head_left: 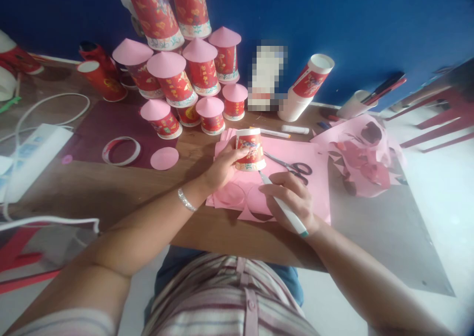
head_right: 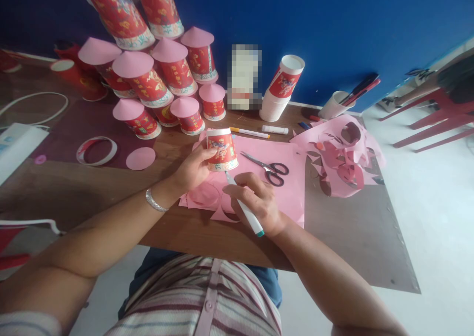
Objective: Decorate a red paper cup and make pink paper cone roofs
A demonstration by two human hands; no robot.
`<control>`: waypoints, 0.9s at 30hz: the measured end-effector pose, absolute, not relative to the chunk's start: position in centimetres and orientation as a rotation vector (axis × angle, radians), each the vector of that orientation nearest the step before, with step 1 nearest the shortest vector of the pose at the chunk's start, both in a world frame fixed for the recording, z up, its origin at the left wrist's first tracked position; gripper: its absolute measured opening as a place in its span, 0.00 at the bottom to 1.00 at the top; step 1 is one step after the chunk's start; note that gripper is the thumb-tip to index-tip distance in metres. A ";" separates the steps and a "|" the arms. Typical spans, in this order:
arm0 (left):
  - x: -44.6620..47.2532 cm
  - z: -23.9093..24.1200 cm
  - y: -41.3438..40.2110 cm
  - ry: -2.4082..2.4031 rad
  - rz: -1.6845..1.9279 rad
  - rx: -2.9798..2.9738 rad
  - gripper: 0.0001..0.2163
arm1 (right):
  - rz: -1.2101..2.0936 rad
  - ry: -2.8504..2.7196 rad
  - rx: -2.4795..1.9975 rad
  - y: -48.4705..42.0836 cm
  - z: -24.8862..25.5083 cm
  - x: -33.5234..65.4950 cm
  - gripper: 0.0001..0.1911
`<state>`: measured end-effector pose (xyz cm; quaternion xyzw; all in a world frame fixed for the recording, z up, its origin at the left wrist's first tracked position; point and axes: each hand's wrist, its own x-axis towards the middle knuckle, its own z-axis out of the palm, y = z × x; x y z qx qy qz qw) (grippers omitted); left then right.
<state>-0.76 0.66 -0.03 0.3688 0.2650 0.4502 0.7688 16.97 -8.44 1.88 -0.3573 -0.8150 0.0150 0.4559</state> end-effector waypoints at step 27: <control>-1.1 0.2 0.6 0.554 0.926 0.908 0.19 | 0.137 -1.860 -0.964 -8.4 0.7 17.2 0.13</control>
